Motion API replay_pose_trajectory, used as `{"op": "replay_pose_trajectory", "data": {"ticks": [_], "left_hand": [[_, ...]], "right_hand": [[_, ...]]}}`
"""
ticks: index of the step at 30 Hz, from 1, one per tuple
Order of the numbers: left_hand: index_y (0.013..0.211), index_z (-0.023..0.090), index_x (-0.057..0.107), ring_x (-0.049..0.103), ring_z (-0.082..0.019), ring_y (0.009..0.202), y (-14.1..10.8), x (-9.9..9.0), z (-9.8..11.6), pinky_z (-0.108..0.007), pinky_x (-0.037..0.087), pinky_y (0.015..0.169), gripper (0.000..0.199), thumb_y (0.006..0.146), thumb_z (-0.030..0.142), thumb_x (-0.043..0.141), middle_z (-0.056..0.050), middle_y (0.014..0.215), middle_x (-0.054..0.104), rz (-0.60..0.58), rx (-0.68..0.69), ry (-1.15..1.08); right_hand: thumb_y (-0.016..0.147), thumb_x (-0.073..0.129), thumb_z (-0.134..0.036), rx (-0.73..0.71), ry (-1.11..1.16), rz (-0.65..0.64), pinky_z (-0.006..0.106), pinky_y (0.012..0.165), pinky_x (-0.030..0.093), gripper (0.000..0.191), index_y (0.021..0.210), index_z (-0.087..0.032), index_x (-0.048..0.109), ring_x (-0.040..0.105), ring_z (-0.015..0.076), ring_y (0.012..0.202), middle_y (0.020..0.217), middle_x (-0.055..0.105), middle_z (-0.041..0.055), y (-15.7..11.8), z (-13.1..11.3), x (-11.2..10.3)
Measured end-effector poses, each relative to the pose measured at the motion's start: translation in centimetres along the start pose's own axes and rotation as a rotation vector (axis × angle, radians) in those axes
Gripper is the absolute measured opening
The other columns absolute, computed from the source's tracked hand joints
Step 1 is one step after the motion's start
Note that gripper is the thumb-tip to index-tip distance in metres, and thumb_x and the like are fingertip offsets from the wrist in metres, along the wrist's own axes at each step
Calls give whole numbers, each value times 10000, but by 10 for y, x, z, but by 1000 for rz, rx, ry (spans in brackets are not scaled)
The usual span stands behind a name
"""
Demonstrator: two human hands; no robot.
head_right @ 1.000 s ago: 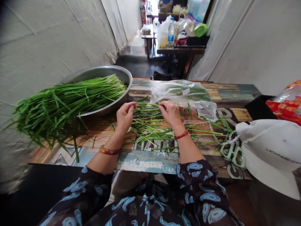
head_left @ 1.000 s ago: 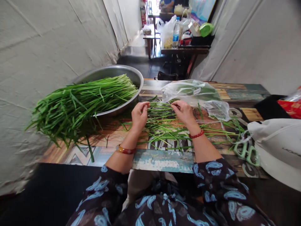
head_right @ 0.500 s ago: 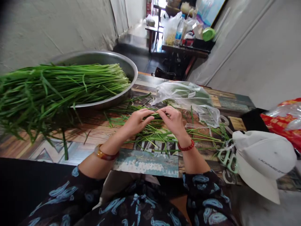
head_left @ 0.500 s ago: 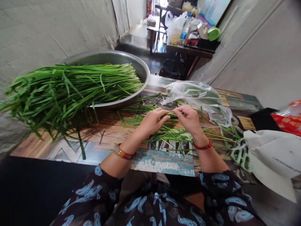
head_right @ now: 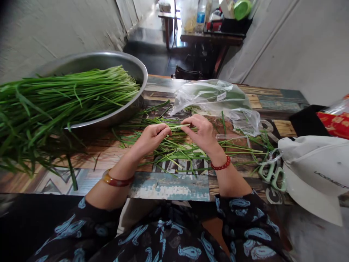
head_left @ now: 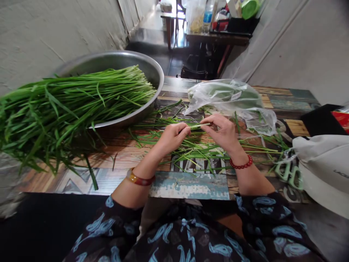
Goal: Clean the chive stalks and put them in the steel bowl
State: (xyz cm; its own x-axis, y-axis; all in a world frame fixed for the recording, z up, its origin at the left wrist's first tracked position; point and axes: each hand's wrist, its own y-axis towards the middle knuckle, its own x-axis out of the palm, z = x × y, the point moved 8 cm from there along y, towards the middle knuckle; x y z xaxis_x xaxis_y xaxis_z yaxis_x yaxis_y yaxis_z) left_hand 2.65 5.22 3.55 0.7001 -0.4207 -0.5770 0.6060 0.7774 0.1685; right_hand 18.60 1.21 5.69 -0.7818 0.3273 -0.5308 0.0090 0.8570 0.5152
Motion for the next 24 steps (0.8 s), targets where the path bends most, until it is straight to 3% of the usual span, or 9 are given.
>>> {"op": "replay_pose_trajectory", "data": {"ticks": [3, 10, 15, 19, 21, 24], "left_hand": [[711, 156, 611, 497, -117, 617, 0, 1, 3, -243, 356, 615, 316, 937, 307, 450, 13, 622, 545, 7, 36, 35], [726, 163, 598, 517, -124, 622, 1, 3, 5, -247, 349, 608, 305, 949, 308, 450, -7, 655, 585, 79, 96, 216], [850, 168, 651, 538, -139, 644, 0, 3, 0, -255, 365, 622, 279, 958, 324, 446, -27, 721, 634, 109, 102, 264], [956, 177, 661, 548, -136, 677, -1, -16, -8, -251, 383, 648, 231, 945, 292, 460, -24, 779, 644, 258, 67, 188], [911, 182, 644, 527, -132, 665, 0, -26, -13, -247, 380, 636, 205, 935, 264, 457, -12, 741, 607, 319, 38, 144], [854, 188, 611, 519, -135, 681, 1, -33, -19, -244, 390, 638, 166, 900, 200, 452, -4, 729, 574, 360, 4, 70]], "right_hand": [[862, 660, -300, 60, 40, 42, 321, 745, 490, 145, 746, -227, 706, 616, 166, 734, 746, 696, 15, -1, 3, 5], [829, 682, -372, 373, 482, 197, 275, 685, 474, 171, 780, -209, 701, 580, 132, 706, 742, 658, -2, -11, 35, 25], [851, 648, -407, 472, 586, 243, 246, 643, 459, 212, 795, -206, 686, 560, 113, 678, 732, 634, -4, -11, 47, 28], [912, 552, -416, 409, 349, 308, 265, 643, 460, 276, 798, -206, 689, 572, 131, 667, 706, 649, 5, -7, 62, 0], [909, 562, -372, 298, 132, 181, 302, 734, 480, 265, 772, -200, 711, 614, 162, 743, 750, 690, 27, -2, 61, -4], [873, 614, -288, 142, -155, -64, 373, 890, 460, 162, 847, -208, 752, 639, 225, 933, 948, 740, 63, -2, 57, 9]]}}
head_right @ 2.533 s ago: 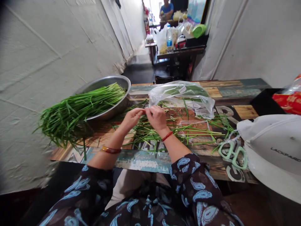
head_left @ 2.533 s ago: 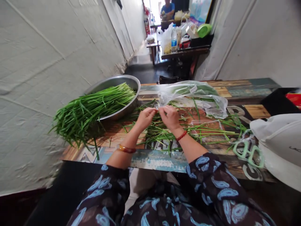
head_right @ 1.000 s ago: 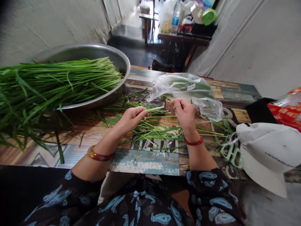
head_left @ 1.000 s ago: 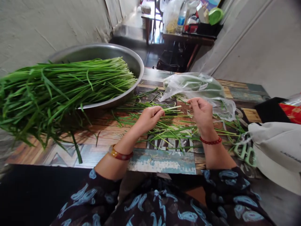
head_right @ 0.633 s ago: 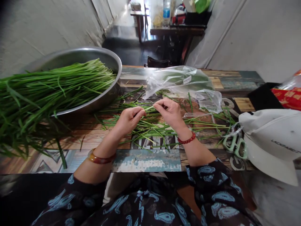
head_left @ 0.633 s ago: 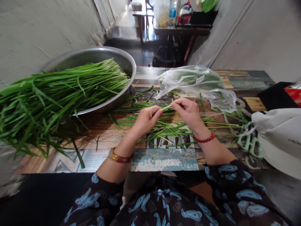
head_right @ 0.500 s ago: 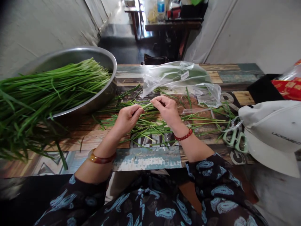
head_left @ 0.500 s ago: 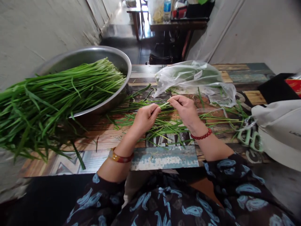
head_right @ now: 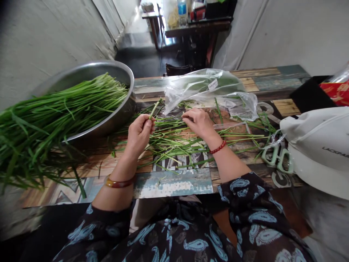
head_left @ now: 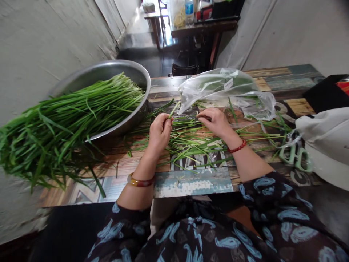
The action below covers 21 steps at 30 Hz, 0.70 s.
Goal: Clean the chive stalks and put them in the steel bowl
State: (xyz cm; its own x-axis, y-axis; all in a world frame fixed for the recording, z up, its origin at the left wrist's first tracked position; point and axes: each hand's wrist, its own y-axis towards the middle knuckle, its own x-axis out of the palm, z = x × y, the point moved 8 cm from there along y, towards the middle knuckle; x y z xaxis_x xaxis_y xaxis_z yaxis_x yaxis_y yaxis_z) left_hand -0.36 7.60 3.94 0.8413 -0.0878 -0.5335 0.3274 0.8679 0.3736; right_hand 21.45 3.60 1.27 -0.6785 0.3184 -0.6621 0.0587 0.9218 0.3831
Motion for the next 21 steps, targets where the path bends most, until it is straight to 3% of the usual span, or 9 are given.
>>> {"op": "replay_pose_trajectory", "data": {"ticks": [4, 7, 11, 18, 21], "left_hand": [[857, 189, 619, 467, -124, 634, 1, -8, -8, -245, 375, 627, 137, 877, 200, 483, 23, 676, 524, 69, -73, -15], [836, 181, 651, 469, -121, 630, -1, -13, -13, -244, 372, 617, 200, 907, 316, 522, 20, 656, 535, 112, -114, -19], [863, 172, 702, 564, -142, 735, -2, -15, -10, -248, 423, 678, 274, 918, 381, 534, -20, 773, 646, 143, -83, -44], [983, 172, 737, 569, -138, 735, -5, -12, 5, -256, 442, 727, 232, 905, 318, 573, -22, 795, 659, 129, 12, 31], [1049, 169, 736, 567, -142, 741, -5, -3, 8, -261, 441, 736, 254, 899, 311, 587, -29, 812, 662, 51, 56, 79]], "right_hand": [[844, 645, -247, -29, -227, -57, 430, 938, 422, 111, 852, -219, 752, 612, 270, 1012, 1003, 732, 80, -3, 0, 8], [841, 637, -234, -30, -75, -7, 366, 841, 463, 105, 820, -205, 736, 628, 220, 882, 916, 724, 68, -2, -4, 4], [819, 654, -246, 36, 178, 67, 290, 672, 467, 98, 837, -200, 738, 602, 158, 707, 830, 717, 34, -1, -10, -4], [828, 652, -245, -7, 231, 79, 290, 669, 465, 109, 814, -198, 749, 597, 156, 715, 805, 712, 32, -3, -26, -8], [832, 650, -239, -32, 212, 61, 294, 679, 468, 104, 820, -204, 747, 604, 160, 730, 813, 709, 30, -3, -30, -7]]}}
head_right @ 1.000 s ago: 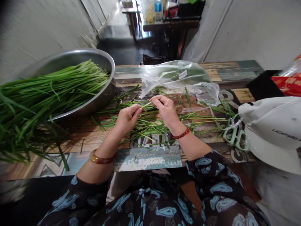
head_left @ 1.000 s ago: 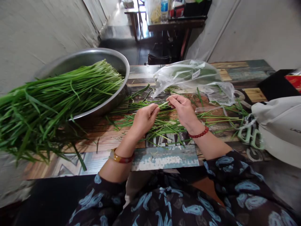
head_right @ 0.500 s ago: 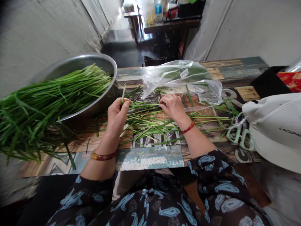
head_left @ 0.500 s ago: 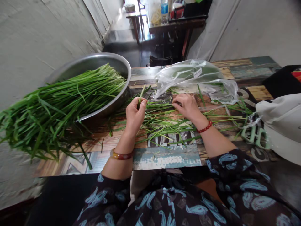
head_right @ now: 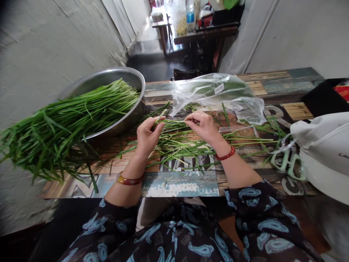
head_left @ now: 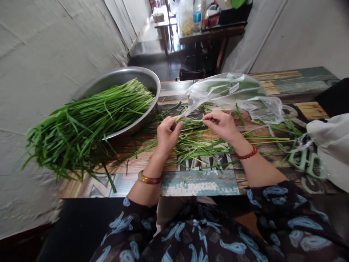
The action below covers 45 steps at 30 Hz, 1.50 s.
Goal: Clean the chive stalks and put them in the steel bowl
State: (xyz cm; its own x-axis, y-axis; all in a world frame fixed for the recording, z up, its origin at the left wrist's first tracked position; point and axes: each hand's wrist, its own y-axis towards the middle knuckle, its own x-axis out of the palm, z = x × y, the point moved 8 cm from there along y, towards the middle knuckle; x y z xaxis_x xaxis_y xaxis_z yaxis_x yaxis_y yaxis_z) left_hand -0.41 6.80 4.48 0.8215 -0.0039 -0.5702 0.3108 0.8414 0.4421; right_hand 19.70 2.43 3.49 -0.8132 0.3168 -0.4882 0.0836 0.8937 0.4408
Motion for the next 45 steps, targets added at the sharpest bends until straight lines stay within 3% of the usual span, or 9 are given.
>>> {"op": "replay_pose_trajectory", "data": {"ticks": [6, 12, 15, 19, 22, 27, 36, 41, 45], "left_hand": [[799, 160, 738, 567, -151, 717, -2, 22, -1, -262, 407, 683, 203, 879, 289, 603, -36, 735, 638, -213, -8, 55], [712, 151, 661, 517, -127, 646, -3, 23, -7, -244, 378, 614, 243, 860, 327, 581, 3, 653, 590, -247, -138, -114], [712, 153, 656, 507, -125, 638, -3, 23, -10, -241, 376, 607, 257, 852, 351, 570, 8, 643, 592, -234, -177, -120], [705, 153, 654, 529, -132, 668, -3, 26, -4, -245, 388, 629, 247, 845, 344, 584, -7, 673, 617, -245, -116, -91], [704, 153, 662, 539, -133, 676, -3, 28, 2, -249, 394, 645, 238, 851, 328, 596, -11, 675, 616, -261, -61, -67], [695, 159, 671, 559, -145, 700, -2, 24, 3, -265, 400, 669, 231, 866, 290, 586, -19, 694, 629, -250, -37, -12], [678, 174, 647, 504, -133, 641, 2, 15, -2, -256, 376, 644, 217, 861, 270, 581, 2, 648, 579, -173, -34, 36], [646, 173, 620, 481, -137, 634, 0, 21, 1, -261, 339, 615, 245, 868, 267, 578, 3, 621, 519, -211, 16, 95], [634, 171, 600, 488, -142, 649, -3, 28, 5, -266, 333, 620, 264, 879, 264, 572, -3, 637, 511, -251, 66, 110]], "right_hand": [[845, 640, -255, -38, 53, -18, 306, 763, 482, 114, 828, -218, 746, 630, 168, 816, 842, 714, 25, -1, -9, 5], [874, 592, -341, 262, 387, 208, 263, 651, 477, 181, 877, -195, 698, 580, 119, 659, 742, 650, -5, -2, 32, -6], [852, 625, -386, 300, 435, 147, 257, 668, 480, 217, 848, -181, 699, 588, 117, 679, 746, 662, 1, -2, 36, 3], [794, 697, -392, 270, 375, -83, 270, 673, 477, 244, 875, -164, 726, 613, 139, 713, 805, 719, 29, -7, 21, 31], [801, 687, -374, 246, 274, -80, 279, 647, 468, 222, 837, -160, 730, 616, 149, 676, 769, 728, 37, -9, 17, 36], [811, 642, -230, 34, -51, 34, 311, 737, 471, 95, 762, -193, 714, 628, 179, 751, 773, 713, 38, -2, 6, 13], [764, 604, -160, 53, -471, 108, 352, 745, 442, 135, 716, -216, 717, 610, 216, 763, 779, 706, 51, 0, 21, -30], [858, 589, -214, -126, -331, 41, 403, 888, 459, 219, 1011, -233, 744, 631, 245, 974, 1033, 719, 75, 1, 2, -18], [886, 643, -327, -241, -331, -87, 438, 958, 404, 148, 968, -272, 754, 610, 247, 1007, 1031, 726, 44, -4, -18, 5]]}}
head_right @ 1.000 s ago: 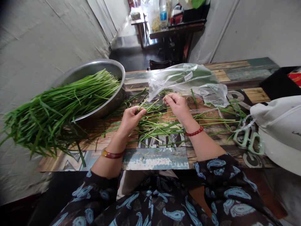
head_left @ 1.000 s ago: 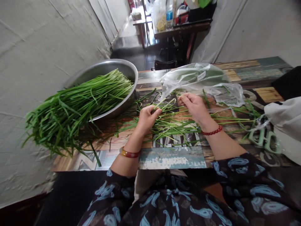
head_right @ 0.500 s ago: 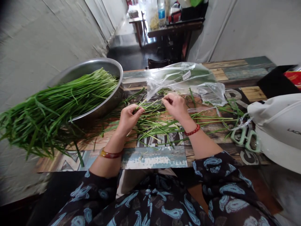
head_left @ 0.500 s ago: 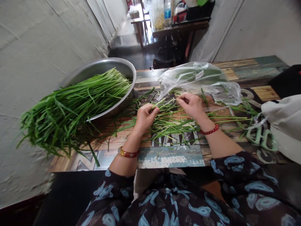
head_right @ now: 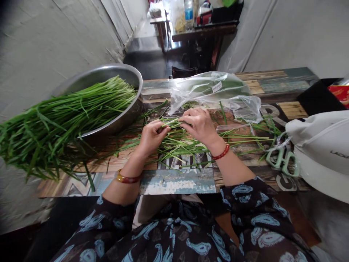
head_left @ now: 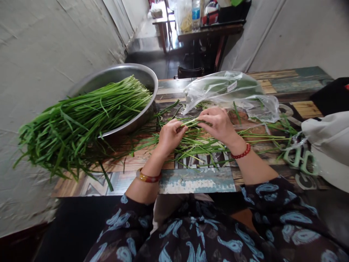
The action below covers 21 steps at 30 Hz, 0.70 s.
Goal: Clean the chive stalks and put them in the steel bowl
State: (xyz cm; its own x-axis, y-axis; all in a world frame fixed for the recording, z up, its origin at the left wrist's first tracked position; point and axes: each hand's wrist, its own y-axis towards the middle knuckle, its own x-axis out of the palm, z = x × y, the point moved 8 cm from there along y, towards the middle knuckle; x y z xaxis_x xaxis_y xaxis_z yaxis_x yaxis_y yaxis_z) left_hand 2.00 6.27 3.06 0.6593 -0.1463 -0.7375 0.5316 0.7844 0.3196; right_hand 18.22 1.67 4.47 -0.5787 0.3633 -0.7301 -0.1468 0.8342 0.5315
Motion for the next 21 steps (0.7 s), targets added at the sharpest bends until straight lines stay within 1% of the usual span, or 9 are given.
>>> {"op": "replay_pose_trajectory", "data": {"ticks": [2, 4, 7, 9, 11, 13, 16, 19, 21], "left_hand": [[641, 173, 602, 493, -145, 656, 0, 1, 1, -266, 336, 622, 252, 876, 260, 580, -4, 639, 512, 4, 4, -2], [630, 173, 595, 488, -144, 650, 0, -1, 2, -267, 334, 619, 258, 875, 254, 583, -3, 632, 507, 16, 4, -12], [622, 167, 596, 480, -137, 638, 0, -4, 4, -265, 336, 616, 262, 873, 246, 588, 0, 622, 501, 33, 7, -57], [632, 163, 608, 482, -133, 636, 0, -5, 4, -261, 340, 617, 252, 868, 250, 600, 3, 617, 502, 39, 7, -88], [639, 162, 616, 485, -129, 634, 0, -5, 5, -255, 345, 618, 244, 865, 256, 610, 7, 617, 506, 42, 6, -108], [647, 162, 618, 487, -125, 631, 0, -4, 5, -251, 348, 615, 243, 868, 262, 608, 9, 620, 512, 41, 11, -124], [613, 165, 586, 465, -119, 605, 0, -3, 5, -249, 336, 597, 276, 869, 269, 605, 18, 597, 488, 38, 20, -117], [574, 171, 547, 458, -125, 599, 1, -2, 1, -259, 330, 596, 308, 864, 259, 602, 12, 587, 486, 37, 3, -61], [600, 172, 571, 486, -134, 624, 1, -4, -4, -264, 345, 613, 279, 868, 245, 589, -5, 621, 532, 44, -19, -35]], "right_hand": [[882, 659, -329, 9, -11, -26, 444, 951, 390, 122, 888, -262, 761, 609, 246, 976, 965, 733, 44, -1, -4, 7], [867, 678, -307, 57, 67, 13, 420, 911, 413, 117, 811, -240, 757, 615, 226, 907, 882, 728, 46, -2, -1, 9], [818, 714, -276, 195, 329, 117, 355, 796, 458, 92, 756, -217, 746, 612, 182, 787, 785, 711, 32, -3, 10, 11], [791, 727, -292, 326, 529, 153, 320, 726, 460, 95, 758, -206, 745, 597, 156, 731, 759, 703, 19, -5, 17, 17], [765, 739, -324, 465, 736, 168, 297, 707, 457, 130, 768, -195, 743, 587, 139, 720, 757, 700, 10, -9, 21, 28], [732, 756, -340, 575, 931, 182, 278, 720, 459, 154, 764, -190, 734, 580, 126, 733, 755, 692, 0, -13, 21, 38], [697, 772, -349, 675, 1118, 222, 241, 689, 447, 177, 756, -193, 712, 552, 101, 717, 760, 667, -17, -16, 23, 47], [714, 759, -419, 720, 1179, 308, 222, 613, 415, 240, 759, -200, 672, 514, 83, 660, 741, 616, -32, -18, 37, 39], [749, 729, -482, 689, 1094, 349, 229, 593, 404, 289, 757, -202, 655, 496, 84, 628, 707, 587, -34, -17, 49, 24]]}}
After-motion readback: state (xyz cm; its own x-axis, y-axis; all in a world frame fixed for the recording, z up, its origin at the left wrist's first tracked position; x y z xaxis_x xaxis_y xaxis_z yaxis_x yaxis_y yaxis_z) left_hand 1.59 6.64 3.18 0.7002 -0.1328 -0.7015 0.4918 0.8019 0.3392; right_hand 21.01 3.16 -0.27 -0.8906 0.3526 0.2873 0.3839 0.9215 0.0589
